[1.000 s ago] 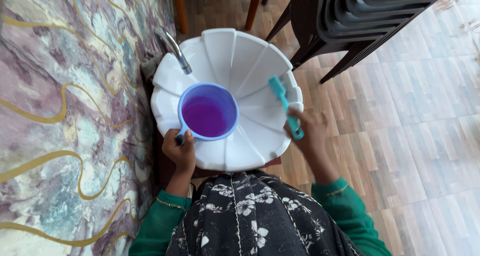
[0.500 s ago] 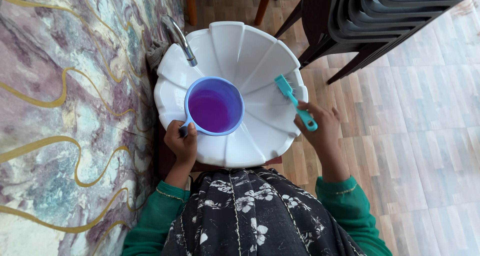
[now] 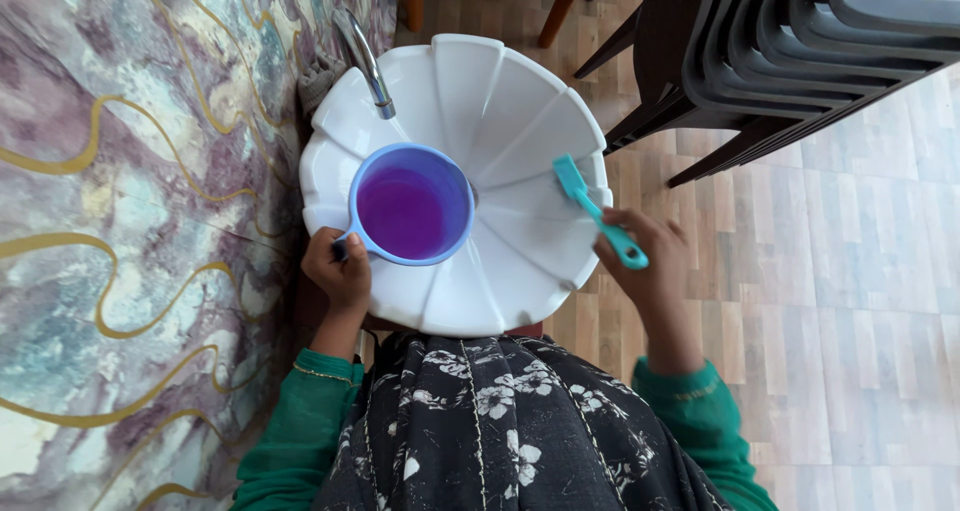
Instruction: The person cleans a white sink basin using a brush and a small blue mug filled with water.
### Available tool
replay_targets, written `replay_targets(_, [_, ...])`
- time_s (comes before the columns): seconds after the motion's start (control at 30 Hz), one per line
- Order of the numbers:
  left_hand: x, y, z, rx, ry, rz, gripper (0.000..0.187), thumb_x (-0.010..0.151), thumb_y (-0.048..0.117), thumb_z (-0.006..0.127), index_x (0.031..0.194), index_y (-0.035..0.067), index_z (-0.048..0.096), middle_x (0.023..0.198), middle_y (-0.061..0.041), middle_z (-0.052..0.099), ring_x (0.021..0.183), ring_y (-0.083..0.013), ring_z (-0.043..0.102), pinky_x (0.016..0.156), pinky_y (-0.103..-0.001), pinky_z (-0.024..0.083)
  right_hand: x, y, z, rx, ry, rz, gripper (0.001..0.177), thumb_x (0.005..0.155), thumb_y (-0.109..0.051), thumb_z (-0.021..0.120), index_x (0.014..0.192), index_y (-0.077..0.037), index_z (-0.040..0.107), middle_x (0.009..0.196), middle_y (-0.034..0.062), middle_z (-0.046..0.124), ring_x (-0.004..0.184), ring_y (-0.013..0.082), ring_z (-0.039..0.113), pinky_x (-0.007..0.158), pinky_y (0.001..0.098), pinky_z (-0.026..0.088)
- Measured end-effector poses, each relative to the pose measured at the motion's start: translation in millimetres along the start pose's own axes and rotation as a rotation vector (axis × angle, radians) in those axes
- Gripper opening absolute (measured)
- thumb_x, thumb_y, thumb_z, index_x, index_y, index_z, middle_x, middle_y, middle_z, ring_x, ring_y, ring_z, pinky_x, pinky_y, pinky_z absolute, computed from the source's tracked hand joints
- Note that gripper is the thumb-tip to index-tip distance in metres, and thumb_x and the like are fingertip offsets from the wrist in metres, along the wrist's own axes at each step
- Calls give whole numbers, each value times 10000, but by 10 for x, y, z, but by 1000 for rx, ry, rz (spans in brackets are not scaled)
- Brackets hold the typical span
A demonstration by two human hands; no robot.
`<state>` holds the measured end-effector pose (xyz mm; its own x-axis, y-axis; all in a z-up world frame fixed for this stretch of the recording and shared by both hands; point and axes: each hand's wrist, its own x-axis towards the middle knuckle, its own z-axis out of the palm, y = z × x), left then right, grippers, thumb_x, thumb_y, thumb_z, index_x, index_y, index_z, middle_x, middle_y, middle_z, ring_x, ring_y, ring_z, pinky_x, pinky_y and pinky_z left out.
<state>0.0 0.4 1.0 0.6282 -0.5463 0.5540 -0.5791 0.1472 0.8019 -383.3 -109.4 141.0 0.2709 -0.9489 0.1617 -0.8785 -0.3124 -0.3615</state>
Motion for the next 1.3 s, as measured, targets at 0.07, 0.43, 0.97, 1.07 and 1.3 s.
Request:
replay_targets(0.07, [-3, 32, 0, -3, 26, 4, 552, 1023, 491, 611, 759, 15, 521, 668, -70, 491, 603, -195, 517, 568, -347, 398, 169, -34, 206, 298, -82, -49, 333, 811, -284, 807, 1116, -184, 718, 1149, -18, 774, 925, 171, 752, 884, 394, 548])
replay_targets(0.43, [-202, -161, -95, -16, 165, -140, 650, 1062, 560, 538, 706, 33, 404, 625, -8, 376, 576, -122, 385, 551, -311, 284, 74, 140, -212, 104, -103, -217, 326, 723, -306, 870, 994, -171, 749, 885, 45, 787, 739, 223, 740, 752, 382, 556])
replay_targets(0.97, [-100, -123, -42, 115, 170, -39, 601, 1055, 497, 551, 722, 9, 437, 637, -114, 438, 565, -244, 477, 557, -402, 353, 354, 180, -502, 99, -328, -26, 296, 794, -300, 840, 1062, -204, 760, 793, 81, 741, 735, 234, 744, 691, 366, 554])
replay_targets(1.07, [-72, -131, -31, 117, 179, -27, 608, 1056, 499, 544, 709, 13, 428, 631, -116, 432, 560, -251, 474, 553, -405, 352, 437, 71, -110, 239, -289, -196, 312, 765, -295, 855, 1049, -204, 765, 900, 40, 769, 796, 219, 742, 675, 354, 554])
replay_targets(1.3, [-66, -156, -22, 162, 188, -14, 610, 1066, 502, 525, 708, 19, 426, 631, -120, 427, 549, -262, 464, 538, -410, 340, 320, -379, 522, 374, -377, -283, 296, 774, -281, 806, 1037, -170, 731, 1065, -9, 802, 715, 255, 726, 654, 367, 552])
